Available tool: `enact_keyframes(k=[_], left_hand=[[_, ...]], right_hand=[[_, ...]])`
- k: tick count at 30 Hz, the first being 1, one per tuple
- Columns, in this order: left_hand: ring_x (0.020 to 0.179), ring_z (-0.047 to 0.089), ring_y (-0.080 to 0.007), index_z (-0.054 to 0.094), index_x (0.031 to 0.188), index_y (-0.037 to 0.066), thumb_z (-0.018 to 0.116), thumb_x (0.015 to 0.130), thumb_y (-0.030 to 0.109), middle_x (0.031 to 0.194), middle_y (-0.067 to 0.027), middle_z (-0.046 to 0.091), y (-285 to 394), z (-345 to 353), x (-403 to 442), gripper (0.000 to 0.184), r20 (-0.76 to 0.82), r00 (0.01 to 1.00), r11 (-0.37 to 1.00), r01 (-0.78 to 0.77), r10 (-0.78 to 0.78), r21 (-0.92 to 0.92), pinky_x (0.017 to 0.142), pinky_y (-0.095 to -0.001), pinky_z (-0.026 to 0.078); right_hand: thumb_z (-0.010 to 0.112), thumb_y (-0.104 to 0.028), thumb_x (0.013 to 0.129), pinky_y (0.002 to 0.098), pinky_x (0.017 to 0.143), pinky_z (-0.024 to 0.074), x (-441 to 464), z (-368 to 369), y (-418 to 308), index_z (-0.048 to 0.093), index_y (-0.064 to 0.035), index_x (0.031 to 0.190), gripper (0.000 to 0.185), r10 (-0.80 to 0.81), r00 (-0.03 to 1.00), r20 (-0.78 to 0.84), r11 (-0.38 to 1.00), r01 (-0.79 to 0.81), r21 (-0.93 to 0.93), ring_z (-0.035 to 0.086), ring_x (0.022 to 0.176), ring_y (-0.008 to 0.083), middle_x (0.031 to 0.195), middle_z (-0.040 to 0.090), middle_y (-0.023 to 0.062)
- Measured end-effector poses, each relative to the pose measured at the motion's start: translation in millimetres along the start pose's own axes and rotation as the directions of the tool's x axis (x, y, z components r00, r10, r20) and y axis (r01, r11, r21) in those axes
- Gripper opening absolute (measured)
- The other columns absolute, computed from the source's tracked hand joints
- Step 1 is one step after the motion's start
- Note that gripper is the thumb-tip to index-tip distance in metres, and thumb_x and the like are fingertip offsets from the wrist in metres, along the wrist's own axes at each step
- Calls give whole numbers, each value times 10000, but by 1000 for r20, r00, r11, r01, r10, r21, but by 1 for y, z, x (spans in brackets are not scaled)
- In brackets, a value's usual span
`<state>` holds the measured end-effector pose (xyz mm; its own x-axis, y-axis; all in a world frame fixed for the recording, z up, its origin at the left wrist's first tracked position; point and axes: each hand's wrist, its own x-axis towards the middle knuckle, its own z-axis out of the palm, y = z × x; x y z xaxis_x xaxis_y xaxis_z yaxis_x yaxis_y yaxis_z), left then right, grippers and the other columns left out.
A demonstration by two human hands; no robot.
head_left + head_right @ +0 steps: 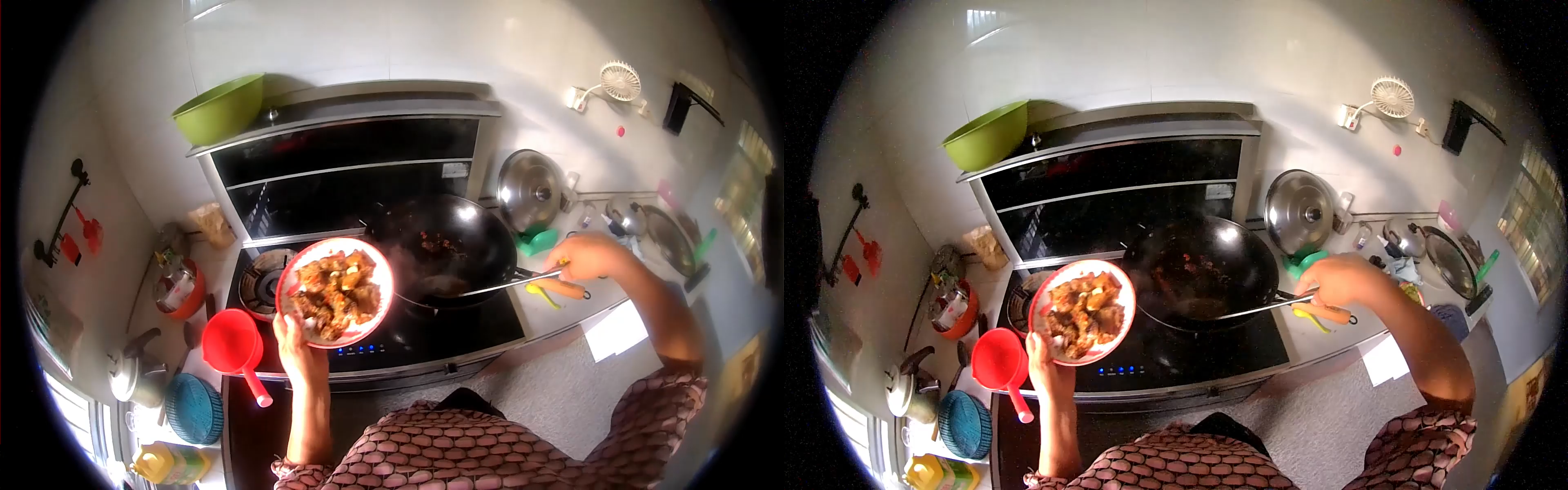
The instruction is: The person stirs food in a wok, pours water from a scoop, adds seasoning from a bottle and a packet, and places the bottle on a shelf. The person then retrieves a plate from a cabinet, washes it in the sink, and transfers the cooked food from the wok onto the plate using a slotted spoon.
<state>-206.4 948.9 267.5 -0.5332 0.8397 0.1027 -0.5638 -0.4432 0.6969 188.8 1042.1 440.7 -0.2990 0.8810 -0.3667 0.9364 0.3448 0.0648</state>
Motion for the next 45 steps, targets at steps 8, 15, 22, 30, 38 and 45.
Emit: enact_keyframes(k=[8,15,22,30,38,45], left_hand=[[1048,502,-224,396,1220,73,548,867,294,1158,-106,485,22,-28,-6,443,-152,988,998,-21,30,60,877,-366,445],[1116,451,-243,373,1269,68,592,833,310,1245,-111,433,20,-40,-12,545,-191,978,990,-57,81,129,930,-381,401],[1104,471,-242,389,1253,69,590,835,308,1219,-101,455,6,-35,-16,522,-136,987,992,-73,87,103,921,-387,418],[1052,503,-244,406,1213,52,557,861,308,1170,-115,475,6,-12,-22,461,-182,982,995,-36,53,93,881,-389,449],[1046,508,-229,422,1172,39,601,824,338,1151,-115,491,-4,-16,-27,493,-223,968,986,-84,114,141,892,-380,434],[1041,506,-220,422,1176,43,613,806,371,1147,-102,492,-1,-5,-30,529,-253,959,975,-77,130,209,896,-372,427]], right_hand=[[548,-88,807,244,412,368,74,1,-23,606,-102,1097,297,-9,985,173,875,-76,478,462,455,87,644,570,32],[643,-126,711,324,513,460,64,-16,31,664,-144,1007,297,-294,935,-199,956,287,-65,612,595,181,734,642,92],[590,-82,614,368,600,454,60,-23,23,644,-143,653,90,-166,954,-251,836,0,-549,614,736,226,659,615,38],[581,-150,682,334,631,421,119,-19,23,666,-208,711,107,-461,714,-527,764,18,-644,562,754,203,697,551,29],[556,-191,708,308,691,386,173,-44,44,610,-163,735,66,-523,671,-526,641,-98,-761,518,821,178,777,527,21],[560,-199,685,296,682,381,155,-40,9,589,-153,711,60,-689,529,-495,617,69,-784,509,801,168,744,512,9]])
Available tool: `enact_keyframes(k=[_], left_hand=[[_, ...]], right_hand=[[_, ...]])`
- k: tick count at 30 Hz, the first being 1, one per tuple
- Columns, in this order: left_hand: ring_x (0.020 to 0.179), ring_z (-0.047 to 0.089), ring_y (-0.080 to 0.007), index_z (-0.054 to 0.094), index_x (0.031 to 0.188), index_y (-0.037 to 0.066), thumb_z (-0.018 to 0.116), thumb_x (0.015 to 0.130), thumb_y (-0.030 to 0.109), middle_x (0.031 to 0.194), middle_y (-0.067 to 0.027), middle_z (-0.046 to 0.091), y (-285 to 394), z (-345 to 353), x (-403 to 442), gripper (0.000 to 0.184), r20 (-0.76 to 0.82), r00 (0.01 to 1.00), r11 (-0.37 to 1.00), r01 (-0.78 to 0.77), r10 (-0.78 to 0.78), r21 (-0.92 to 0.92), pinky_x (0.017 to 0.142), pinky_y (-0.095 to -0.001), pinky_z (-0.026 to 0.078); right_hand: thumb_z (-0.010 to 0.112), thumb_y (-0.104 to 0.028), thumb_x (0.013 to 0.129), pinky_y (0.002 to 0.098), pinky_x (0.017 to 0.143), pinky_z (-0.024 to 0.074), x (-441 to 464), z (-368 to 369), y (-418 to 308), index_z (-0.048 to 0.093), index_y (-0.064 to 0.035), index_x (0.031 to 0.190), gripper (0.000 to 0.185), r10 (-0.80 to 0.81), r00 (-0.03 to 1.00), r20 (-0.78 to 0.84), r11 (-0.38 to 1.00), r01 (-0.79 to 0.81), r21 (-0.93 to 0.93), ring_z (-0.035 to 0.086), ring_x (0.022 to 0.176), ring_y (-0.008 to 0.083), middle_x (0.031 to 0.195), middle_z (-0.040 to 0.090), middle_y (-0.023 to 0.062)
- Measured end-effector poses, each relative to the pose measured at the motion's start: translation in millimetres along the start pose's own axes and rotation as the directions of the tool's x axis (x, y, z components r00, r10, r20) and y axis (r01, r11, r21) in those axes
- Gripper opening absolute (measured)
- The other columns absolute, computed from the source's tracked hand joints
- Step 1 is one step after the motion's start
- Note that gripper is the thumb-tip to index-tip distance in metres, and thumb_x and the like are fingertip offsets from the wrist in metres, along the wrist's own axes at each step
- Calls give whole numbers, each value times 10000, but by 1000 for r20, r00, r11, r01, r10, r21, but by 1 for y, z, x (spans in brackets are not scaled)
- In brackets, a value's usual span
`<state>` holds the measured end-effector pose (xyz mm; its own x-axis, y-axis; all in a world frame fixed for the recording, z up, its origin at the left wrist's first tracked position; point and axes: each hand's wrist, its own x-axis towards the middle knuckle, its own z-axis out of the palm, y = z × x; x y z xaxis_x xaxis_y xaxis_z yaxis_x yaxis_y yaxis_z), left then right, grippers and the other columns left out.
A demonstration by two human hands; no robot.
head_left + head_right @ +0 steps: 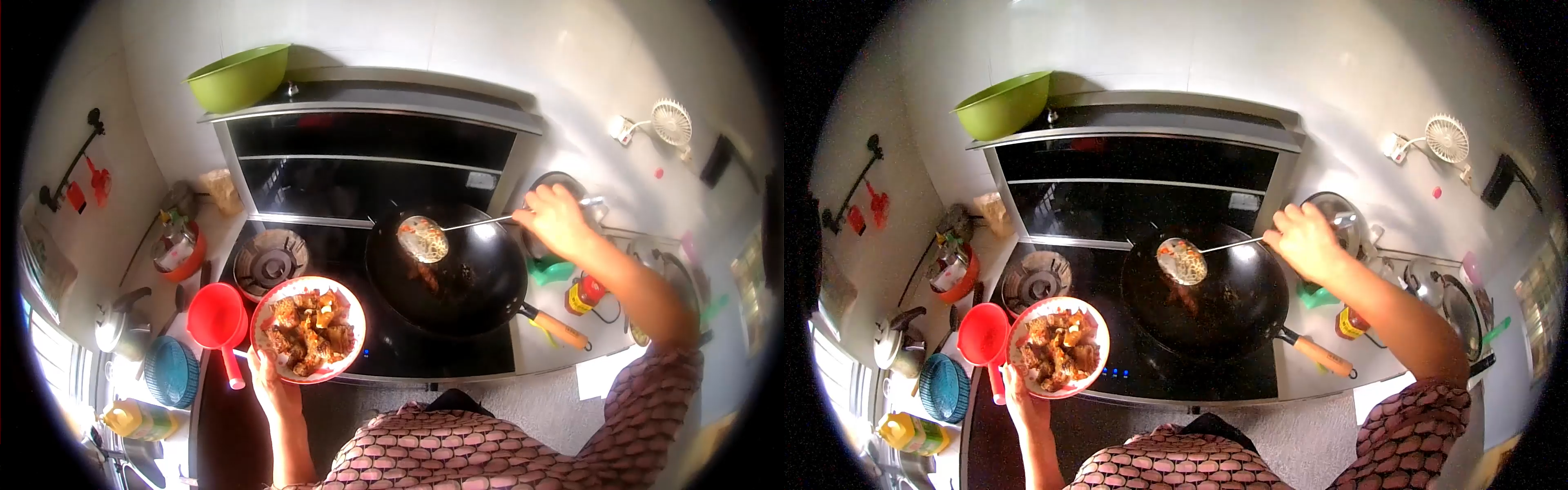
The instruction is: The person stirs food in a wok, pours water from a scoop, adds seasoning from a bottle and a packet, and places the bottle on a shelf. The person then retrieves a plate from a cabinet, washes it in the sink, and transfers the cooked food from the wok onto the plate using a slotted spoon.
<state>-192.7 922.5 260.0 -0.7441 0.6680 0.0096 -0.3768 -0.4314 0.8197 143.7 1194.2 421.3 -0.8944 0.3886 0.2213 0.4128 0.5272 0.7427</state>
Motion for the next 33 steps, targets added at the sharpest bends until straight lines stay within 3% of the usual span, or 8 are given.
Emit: enact_keyframes(k=[4,12,16,17,20,23,26,33], left_hand=[[1134,469,-247,370,1249,47,547,867,295,1237,-115,459,-2,-8,0,488,34,999,999,34,-32,-41,965,-409,390],[1140,464,-254,363,1264,61,575,847,315,1243,-116,455,-4,-9,7,532,75,994,996,87,-84,-34,964,-404,391],[1139,465,-255,362,1265,64,589,836,320,1241,-115,456,-4,-4,9,548,50,996,997,73,-71,-37,963,-408,392],[1098,476,-236,390,1221,54,607,814,341,1186,-109,475,-5,-3,10,544,45,998,998,50,-48,-28,928,-390,405],[1060,489,-218,417,1181,42,623,791,358,1137,-104,494,-3,-4,10,543,35,999,1000,17,-16,-11,897,-372,416],[1065,489,-221,415,1187,39,622,792,349,1149,-106,492,3,2,9,544,64,998,1000,10,-11,8,906,-373,412],[1075,512,-246,410,1223,42,633,805,295,1172,-118,509,9,12,5,537,75,996,999,-46,47,-19,927,-400,425],[1072,493,-235,397,1221,31,645,789,352,1174,-118,486,-1,-7,11,592,81,997,999,-14,17,-39,928,-386,404]], right_hand=[[570,-168,683,326,666,403,-23,-5,21,650,-178,709,85,82,975,208,994,-96,57,541,786,190,728,543,20],[653,-66,649,334,681,482,-69,-36,51,697,-205,889,281,38,646,763,858,-412,307,622,792,214,819,666,49],[661,-19,630,327,710,477,-104,26,8,666,-121,989,373,-42,789,613,459,-530,713,625,815,227,903,659,84],[631,1,655,301,709,478,-98,27,-20,651,-91,1010,368,31,680,732,346,-695,631,627,811,211,909,662,92],[621,-12,696,286,715,473,-121,80,-88,618,-103,1073,388,165,724,670,-6,-679,735,628,807,195,939,661,92],[631,-65,716,322,733,477,-102,34,-101,627,-174,1068,368,306,584,752,102,-805,584,620,828,236,916,648,94],[617,-75,729,329,736,480,-117,43,-100,635,-181,1049,337,310,602,736,284,-797,533,613,839,258,920,642,97],[611,-107,745,359,740,472,-113,34,-116,611,-220,1070,344,394,590,704,323,-807,495,595,846,271,895,611,94]])
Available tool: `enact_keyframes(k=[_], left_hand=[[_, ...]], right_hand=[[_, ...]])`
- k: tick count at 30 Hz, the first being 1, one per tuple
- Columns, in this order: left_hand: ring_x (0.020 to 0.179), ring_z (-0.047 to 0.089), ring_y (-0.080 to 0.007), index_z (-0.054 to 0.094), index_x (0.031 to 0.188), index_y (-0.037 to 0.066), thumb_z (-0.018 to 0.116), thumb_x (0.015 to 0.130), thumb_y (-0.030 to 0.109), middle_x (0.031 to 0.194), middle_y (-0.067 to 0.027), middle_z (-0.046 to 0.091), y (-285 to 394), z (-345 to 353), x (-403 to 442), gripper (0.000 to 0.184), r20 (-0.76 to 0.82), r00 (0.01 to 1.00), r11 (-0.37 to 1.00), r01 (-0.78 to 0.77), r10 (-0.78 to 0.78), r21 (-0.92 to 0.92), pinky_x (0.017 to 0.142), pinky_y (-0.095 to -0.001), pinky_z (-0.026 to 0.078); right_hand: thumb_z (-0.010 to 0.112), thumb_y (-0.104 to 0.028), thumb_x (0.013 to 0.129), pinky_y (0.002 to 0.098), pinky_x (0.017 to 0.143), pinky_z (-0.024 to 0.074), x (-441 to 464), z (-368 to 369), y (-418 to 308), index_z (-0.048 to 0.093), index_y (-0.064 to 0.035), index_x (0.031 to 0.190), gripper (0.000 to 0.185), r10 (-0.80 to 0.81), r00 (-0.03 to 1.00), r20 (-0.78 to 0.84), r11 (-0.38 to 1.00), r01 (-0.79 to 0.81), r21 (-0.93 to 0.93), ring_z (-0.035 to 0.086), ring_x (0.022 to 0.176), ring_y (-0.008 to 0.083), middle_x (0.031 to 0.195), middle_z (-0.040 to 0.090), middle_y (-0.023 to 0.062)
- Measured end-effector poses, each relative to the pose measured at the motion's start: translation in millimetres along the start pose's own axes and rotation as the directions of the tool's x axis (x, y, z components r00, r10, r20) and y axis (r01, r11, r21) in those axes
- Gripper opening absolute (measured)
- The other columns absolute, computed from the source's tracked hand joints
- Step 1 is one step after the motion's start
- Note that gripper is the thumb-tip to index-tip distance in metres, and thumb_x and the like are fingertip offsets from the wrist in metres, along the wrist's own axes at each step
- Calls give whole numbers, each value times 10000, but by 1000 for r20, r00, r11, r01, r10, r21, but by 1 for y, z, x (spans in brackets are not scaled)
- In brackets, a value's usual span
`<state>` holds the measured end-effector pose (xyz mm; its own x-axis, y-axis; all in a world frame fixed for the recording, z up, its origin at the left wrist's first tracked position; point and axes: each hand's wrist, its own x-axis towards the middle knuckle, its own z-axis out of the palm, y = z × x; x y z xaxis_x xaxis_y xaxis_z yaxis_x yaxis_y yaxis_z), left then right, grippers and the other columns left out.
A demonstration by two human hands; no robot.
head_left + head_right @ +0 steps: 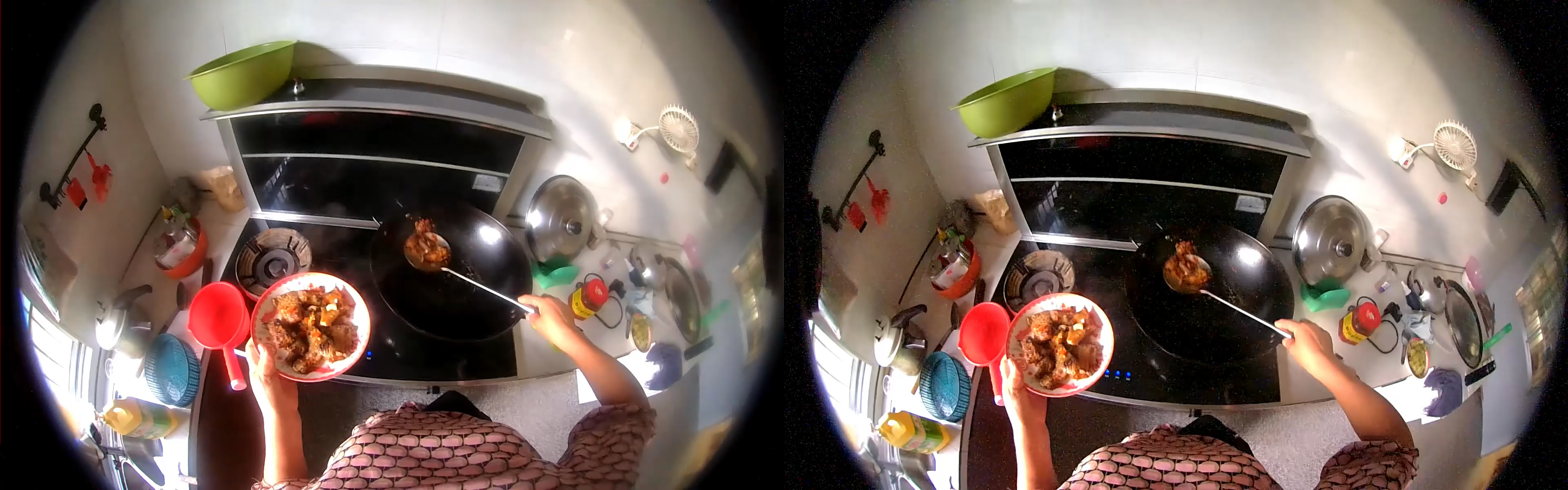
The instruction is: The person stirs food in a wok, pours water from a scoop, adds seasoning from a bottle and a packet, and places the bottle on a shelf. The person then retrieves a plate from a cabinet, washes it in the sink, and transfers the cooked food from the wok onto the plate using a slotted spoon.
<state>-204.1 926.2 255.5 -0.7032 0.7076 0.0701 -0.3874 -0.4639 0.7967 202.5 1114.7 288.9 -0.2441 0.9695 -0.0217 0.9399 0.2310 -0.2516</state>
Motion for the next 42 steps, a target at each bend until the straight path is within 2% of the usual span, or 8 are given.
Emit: enact_keyframes(k=[5,19,21,23,27,30,38,42], left_hand=[[1035,508,-219,413,1183,28,644,783,351,1123,-103,509,3,4,-2,564,-25,996,996,87,-88,-4,916,-369,408],[913,528,-164,453,1070,52,620,827,294,1002,-68,538,-14,-10,32,382,208,963,971,200,-171,-129,849,-321,429],[958,545,-185,441,1073,59,612,833,284,1039,-84,542,-16,-1,35,370,226,947,954,263,-227,-144,828,-341,473],[939,561,-186,439,1068,67,617,830,286,1042,-86,544,-29,12,38,369,267,922,941,319,-281,-110,788,-340,497],[892,579,-174,431,1090,99,608,842,243,1025,-65,553,-65,65,35,337,295,889,917,390,-350,-86,709,-323,525],[882,572,-163,437,1085,106,632,827,248,1001,-44,553,-93,84,35,354,325,883,914,391,-339,-111,706,-314,520],[985,551,-200,423,1122,123,593,851,313,1097,-49,536,-125,115,24,372,339,863,897,430,-376,-99,774,-378,508],[1006,540,-207,416,1120,120,614,834,329,1103,-59,529,-127,124,17,406,360,872,905,403,-333,-139,809,-396,495]], right_hand=[[600,-110,754,370,739,468,-1,2,-20,605,-220,1080,345,9,999,-35,998,-12,-65,589,861,272,909,601,99],[619,-176,739,376,683,473,-57,5,-66,637,-196,1024,286,-62,977,-204,987,30,-156,595,761,284,842,593,115],[629,-181,714,373,674,475,-78,-21,-85,652,-191,999,286,-52,976,-212,991,25,-129,595,737,284,828,602,112],[617,-137,700,368,653,474,-89,-49,-84,654,-186,1000,307,-195,951,-240,978,168,-128,595,712,279,820,609,104],[603,-91,691,363,649,468,-93,-113,-56,657,-142,970,288,-86,950,-300,994,64,-85,585,700,270,776,585,95],[602,-68,663,362,648,454,-108,-157,-62,648,-110,964,307,-254,888,-383,958,176,-226,569,704,277,755,550,121],[638,-41,645,373,593,402,-143,-194,-91,650,-105,950,312,-268,896,-353,932,149,-329,527,671,267,715,502,89],[653,-58,639,376,574,370,-149,-191,-96,648,-97,897,262,-394,858,-329,847,199,-493,510,660,252,698,475,77]])
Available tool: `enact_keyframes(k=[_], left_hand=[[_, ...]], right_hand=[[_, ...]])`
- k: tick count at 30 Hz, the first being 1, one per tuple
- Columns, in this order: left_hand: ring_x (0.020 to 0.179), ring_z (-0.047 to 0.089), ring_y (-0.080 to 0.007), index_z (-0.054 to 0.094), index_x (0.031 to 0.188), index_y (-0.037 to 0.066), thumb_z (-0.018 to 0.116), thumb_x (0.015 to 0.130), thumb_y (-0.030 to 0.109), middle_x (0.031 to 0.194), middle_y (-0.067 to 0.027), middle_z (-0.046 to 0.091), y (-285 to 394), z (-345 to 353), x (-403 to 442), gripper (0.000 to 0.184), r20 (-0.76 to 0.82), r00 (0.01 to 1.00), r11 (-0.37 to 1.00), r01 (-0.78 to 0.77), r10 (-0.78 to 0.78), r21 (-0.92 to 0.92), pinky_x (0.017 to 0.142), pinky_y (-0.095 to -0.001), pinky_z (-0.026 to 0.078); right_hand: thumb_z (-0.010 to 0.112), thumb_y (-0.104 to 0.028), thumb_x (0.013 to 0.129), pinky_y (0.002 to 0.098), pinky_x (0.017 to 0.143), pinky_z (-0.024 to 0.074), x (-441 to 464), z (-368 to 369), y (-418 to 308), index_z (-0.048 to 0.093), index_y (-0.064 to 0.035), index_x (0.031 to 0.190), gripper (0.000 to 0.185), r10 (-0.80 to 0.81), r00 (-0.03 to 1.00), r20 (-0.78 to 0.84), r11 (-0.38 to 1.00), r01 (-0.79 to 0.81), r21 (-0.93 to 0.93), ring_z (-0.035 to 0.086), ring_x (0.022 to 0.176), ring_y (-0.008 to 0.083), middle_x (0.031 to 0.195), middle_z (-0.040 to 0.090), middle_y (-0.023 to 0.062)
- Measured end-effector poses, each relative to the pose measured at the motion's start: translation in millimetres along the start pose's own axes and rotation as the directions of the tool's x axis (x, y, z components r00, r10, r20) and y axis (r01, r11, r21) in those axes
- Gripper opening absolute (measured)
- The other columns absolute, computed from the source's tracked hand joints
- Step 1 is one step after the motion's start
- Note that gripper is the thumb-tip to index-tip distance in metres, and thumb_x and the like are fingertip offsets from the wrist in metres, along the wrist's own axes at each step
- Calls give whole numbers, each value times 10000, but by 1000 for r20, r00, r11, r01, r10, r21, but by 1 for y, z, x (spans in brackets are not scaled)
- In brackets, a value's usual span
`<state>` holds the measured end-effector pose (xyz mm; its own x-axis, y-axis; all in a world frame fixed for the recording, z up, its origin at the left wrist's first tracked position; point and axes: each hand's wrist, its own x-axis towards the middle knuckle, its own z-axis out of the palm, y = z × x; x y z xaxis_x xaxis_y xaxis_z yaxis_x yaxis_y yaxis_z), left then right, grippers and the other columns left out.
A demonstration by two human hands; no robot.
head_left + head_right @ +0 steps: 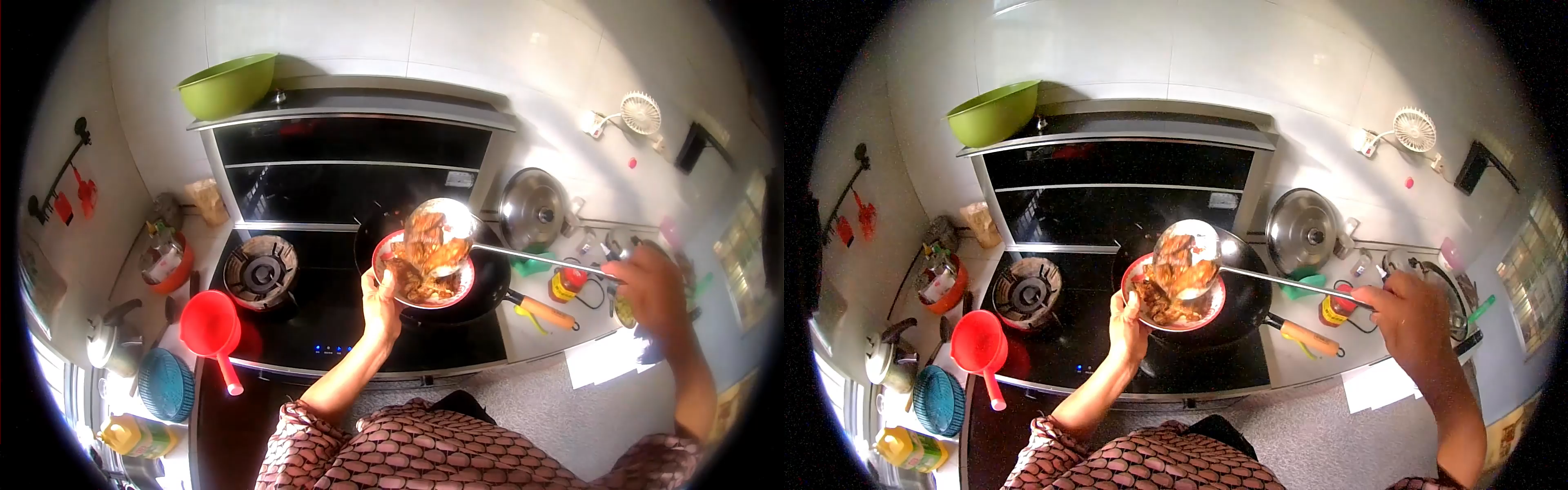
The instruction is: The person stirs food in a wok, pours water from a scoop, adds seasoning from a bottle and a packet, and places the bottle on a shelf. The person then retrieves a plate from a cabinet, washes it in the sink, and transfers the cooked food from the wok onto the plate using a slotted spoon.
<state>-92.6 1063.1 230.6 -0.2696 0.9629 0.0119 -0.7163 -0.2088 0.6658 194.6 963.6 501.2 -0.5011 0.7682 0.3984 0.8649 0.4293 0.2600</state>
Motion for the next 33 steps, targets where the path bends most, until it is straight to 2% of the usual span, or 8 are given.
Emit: enact_keyframes(k=[7,20,22,23,25,26,28,33], left_hand=[[995,547,-202,388,1120,128,625,835,292,1106,-57,531,3,3,-5,406,30,998,998,55,-54,-41,827,-403,484],[1076,488,-239,402,1163,110,622,829,335,1176,-77,487,-2,5,-15,459,51,999,993,1,5,-122,929,-412,421],[1075,489,-239,404,1171,108,622,827,342,1173,-82,492,-4,-1,-12,469,84,995,991,-48,59,-124,930,-414,420],[1009,519,-182,433,1112,96,571,875,241,1093,-53,522,2,1,-15,310,65,997,984,-35,47,-175,884,-350,447],[996,522,-179,434,1121,95,551,887,231,1091,-53,528,11,-4,-20,295,54,996,988,-63,71,-139,882,-346,443],[985,525,-173,432,1138,95,541,893,228,1096,-53,532,18,-15,-24,300,47,995,991,-81,87,-106,878,-338,440],[1001,521,-191,425,1151,72,550,887,238,1098,-68,531,38,-22,-36,336,9,993,988,-118,119,-103,892,-353,431],[1093,490,-246,393,1201,48,549,874,339,1174,-117,492,90,-53,-69,465,-49,976,977,-213,212,-14,950,-392,395]], right_hand=[[604,-49,682,367,581,362,-9,5,1,632,-114,915,244,-116,984,-137,950,70,-304,476,653,227,713,435,53],[613,-18,657,345,576,381,-10,-8,-4,623,-102,911,268,-135,944,-301,919,6,-394,495,690,222,744,463,59],[617,10,643,356,601,415,-11,-5,9,623,-70,921,289,16,981,-196,978,-57,-203,531,705,253,766,515,89],[617,10,643,356,601,415,-11,1,16,623,-70,921,289,19,980,-197,978,-59,-201,531,705,253,766,515,89],[600,6,660,356,638,449,-10,22,32,627,-58,941,289,117,987,-106,989,-106,107,570,730,287,791,570,125],[570,-6,684,347,655,469,-8,34,30,637,-78,951,285,238,970,43,967,-241,87,596,755,294,829,602,140],[574,-51,677,357,642,468,0,60,28,647,-105,937,275,200,975,95,951,-217,220,596,726,291,765,602,131],[603,-93,642,370,616,464,38,109,44,661,-139,891,260,84,914,396,996,-86,-11,604,702,272,689,604,108]])
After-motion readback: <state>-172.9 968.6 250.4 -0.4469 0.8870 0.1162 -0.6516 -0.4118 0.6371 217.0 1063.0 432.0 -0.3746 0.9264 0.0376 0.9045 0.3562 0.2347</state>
